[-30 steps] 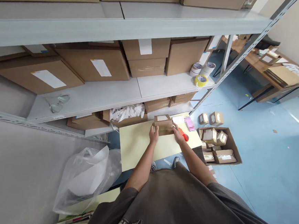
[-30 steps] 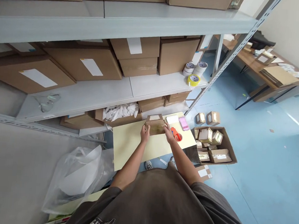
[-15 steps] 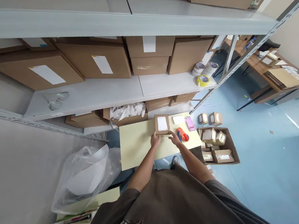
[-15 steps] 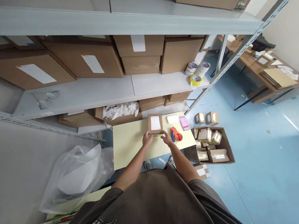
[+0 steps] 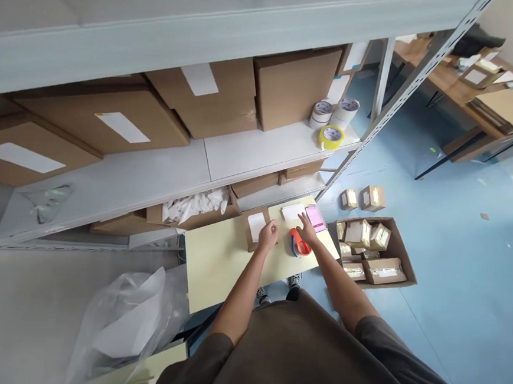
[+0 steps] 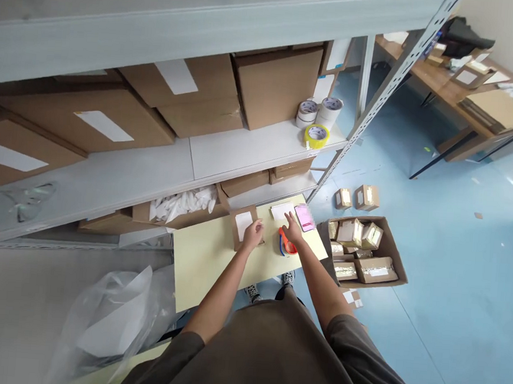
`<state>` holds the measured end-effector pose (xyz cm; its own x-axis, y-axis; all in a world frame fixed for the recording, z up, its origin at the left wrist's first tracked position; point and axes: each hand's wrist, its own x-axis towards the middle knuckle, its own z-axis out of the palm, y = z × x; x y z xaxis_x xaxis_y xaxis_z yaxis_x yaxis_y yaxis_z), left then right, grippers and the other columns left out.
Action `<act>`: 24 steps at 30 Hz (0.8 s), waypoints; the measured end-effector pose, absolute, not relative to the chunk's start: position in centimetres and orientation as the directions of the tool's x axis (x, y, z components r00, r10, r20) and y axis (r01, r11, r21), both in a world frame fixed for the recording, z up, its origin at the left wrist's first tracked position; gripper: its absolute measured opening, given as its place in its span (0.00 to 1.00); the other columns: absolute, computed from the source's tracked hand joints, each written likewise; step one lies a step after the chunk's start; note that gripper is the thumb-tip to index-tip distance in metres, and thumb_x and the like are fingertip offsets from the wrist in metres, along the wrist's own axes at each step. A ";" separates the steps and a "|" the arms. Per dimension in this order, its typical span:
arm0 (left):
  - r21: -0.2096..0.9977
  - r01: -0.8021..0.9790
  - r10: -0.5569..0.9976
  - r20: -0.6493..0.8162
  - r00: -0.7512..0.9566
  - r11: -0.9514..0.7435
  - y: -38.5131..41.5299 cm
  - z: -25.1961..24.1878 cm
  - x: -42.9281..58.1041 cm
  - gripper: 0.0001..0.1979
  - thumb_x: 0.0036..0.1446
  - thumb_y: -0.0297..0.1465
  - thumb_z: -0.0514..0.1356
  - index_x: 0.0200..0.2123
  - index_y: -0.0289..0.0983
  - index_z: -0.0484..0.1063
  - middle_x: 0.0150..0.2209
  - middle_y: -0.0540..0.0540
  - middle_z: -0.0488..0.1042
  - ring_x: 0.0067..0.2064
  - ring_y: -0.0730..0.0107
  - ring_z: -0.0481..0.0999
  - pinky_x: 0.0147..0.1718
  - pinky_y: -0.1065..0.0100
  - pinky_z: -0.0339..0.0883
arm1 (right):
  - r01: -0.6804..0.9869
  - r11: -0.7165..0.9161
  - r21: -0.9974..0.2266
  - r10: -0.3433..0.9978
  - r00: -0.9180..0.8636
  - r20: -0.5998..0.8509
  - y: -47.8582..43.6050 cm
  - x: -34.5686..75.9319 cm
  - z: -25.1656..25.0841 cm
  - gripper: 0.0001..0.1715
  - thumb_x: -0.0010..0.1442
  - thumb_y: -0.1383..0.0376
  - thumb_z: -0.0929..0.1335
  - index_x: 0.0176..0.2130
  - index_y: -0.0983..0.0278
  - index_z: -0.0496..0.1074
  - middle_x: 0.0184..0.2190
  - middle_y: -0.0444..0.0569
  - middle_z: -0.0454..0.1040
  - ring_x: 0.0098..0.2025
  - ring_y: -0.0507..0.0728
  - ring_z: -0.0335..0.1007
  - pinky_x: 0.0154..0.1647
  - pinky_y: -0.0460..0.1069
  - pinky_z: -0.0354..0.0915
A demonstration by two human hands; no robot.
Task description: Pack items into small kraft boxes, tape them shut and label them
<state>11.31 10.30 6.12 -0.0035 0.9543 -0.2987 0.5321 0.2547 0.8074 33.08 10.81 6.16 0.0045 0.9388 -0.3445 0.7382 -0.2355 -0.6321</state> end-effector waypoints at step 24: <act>0.582 0.498 0.765 -0.476 -0.433 0.643 19.9 -2.8 20.2 0.09 0.63 0.30 0.63 0.33 0.36 0.82 0.35 0.37 0.83 0.38 0.56 0.80 0.39 0.64 0.63 | 0.831 -0.040 -0.555 0.862 -0.252 -0.440 17.5 36.5 -5.3 0.45 0.62 0.70 0.66 0.75 0.63 0.61 0.77 0.55 0.58 0.81 0.72 0.42 0.76 0.67 0.54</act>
<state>20.20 19.94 -2.82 -0.4334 0.7654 -0.4757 0.4976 0.6433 0.5818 36.51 17.53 -5.30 -0.2520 0.8619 -0.4401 0.8309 -0.0404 -0.5549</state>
